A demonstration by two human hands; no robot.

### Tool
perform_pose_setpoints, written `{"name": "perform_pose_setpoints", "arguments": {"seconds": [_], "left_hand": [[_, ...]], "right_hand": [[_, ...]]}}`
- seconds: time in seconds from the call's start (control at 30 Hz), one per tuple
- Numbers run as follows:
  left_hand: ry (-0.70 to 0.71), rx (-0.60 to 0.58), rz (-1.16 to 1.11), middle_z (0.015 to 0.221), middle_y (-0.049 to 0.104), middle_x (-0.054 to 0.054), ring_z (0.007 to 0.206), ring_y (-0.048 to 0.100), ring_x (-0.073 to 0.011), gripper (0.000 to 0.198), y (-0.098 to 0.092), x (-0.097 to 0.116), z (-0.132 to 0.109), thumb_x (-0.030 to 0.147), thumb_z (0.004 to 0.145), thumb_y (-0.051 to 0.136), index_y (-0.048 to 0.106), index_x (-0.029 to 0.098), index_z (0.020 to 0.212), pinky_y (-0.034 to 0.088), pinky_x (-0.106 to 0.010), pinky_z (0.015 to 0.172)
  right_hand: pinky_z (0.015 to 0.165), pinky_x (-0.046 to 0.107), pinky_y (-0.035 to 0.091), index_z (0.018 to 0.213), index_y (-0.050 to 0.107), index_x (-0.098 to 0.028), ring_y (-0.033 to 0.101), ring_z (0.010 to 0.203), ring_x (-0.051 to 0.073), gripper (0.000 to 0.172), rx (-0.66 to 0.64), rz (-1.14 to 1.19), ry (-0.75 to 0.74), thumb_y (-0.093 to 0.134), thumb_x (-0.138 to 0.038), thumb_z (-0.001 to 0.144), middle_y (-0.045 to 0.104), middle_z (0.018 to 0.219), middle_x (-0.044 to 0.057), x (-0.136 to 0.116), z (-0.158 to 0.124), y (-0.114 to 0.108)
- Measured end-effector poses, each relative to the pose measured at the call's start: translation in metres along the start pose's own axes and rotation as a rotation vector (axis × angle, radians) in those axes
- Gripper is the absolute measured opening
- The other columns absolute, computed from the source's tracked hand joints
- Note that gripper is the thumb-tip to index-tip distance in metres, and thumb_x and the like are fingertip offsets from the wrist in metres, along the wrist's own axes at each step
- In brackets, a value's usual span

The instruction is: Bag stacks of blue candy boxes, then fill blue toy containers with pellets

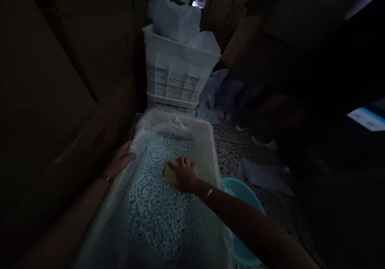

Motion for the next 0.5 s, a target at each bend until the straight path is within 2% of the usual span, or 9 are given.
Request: {"name": "perform_pose_setpoints", "arguments": {"seconds": [0.13, 0.23, 0.3, 0.4, 0.43, 0.5], "left_hand": [[0.030, -0.038, 0.069, 0.124, 0.063, -0.012, 0.111, 0.060, -0.0293, 0.073, 0.002, 0.000, 0.003, 0.036, 0.064, 0.050, 0.049, 0.010, 0.132, 0.049, -0.039, 0.097], [0.068, 0.007, 0.256, 0.142, 0.051, -0.016, 0.127, 0.052, -0.0326, 0.080, -0.002, 0.009, 0.000, 0.030, 0.067, 0.053, 0.036, 0.009, 0.143, 0.042, -0.043, 0.108], [0.142, 0.067, 0.425, 0.148, 0.044, -0.018, 0.136, 0.043, -0.0366, 0.085, -0.006, 0.023, -0.005, 0.026, 0.069, 0.056, 0.029, 0.007, 0.147, 0.035, -0.046, 0.114], [0.328, 0.150, 0.588, 0.153, 0.037, -0.020, 0.144, 0.029, -0.0391, 0.082, -0.007, 0.052, -0.019, 0.029, 0.072, 0.058, 0.032, 0.004, 0.146, 0.022, -0.049, 0.121], [0.357, 0.156, 0.591, 0.154, 0.037, -0.020, 0.144, 0.029, -0.0379, 0.080, -0.006, 0.060, -0.025, 0.032, 0.074, 0.059, 0.035, 0.006, 0.146, 0.022, -0.049, 0.121], [0.322, 0.122, 0.499, 0.151, 0.043, -0.017, 0.140, 0.038, -0.0344, 0.076, -0.003, 0.069, -0.035, 0.040, 0.076, 0.059, 0.040, 0.012, 0.144, 0.029, -0.048, 0.118]], "right_hand": [[0.105, 0.052, 0.032, 0.152, 0.019, -0.039, 0.029, 0.131, 0.036, 0.101, 0.183, 0.170, -0.077, 0.069, -0.020, 0.066, 0.027, 0.146, 0.011, -0.026, -0.081, -0.019], [0.107, 0.054, 0.031, 0.152, 0.018, -0.040, 0.029, 0.132, 0.038, 0.099, 0.316, 0.213, -0.102, 0.066, -0.018, 0.069, 0.024, 0.148, 0.011, -0.028, -0.126, -0.029], [0.107, 0.057, 0.029, 0.152, 0.017, -0.043, 0.029, 0.132, 0.040, 0.098, 0.344, 0.190, -0.158, 0.067, -0.021, 0.071, 0.023, 0.150, 0.010, -0.027, -0.144, -0.031], [0.108, 0.061, 0.024, 0.152, 0.013, -0.048, 0.025, 0.136, 0.043, 0.096, 0.329, 0.150, -0.265, 0.066, -0.026, 0.075, 0.026, 0.150, 0.007, -0.026, -0.157, -0.028], [0.109, 0.062, 0.022, 0.152, 0.013, -0.049, 0.024, 0.137, 0.043, 0.094, 0.332, 0.142, -0.296, 0.064, -0.026, 0.077, 0.027, 0.150, 0.006, -0.026, -0.160, -0.027], [0.110, 0.063, 0.019, 0.152, 0.015, -0.049, 0.024, 0.138, 0.042, 0.088, 0.348, 0.144, -0.384, 0.061, -0.026, 0.080, 0.028, 0.150, 0.007, -0.028, -0.165, -0.025]]}}
Point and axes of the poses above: each hand's wrist, its own z-axis towards the middle knuckle, its own y-axis out of the palm, x = y × z, the point moved 5 cm from there along z, towards the middle knuckle
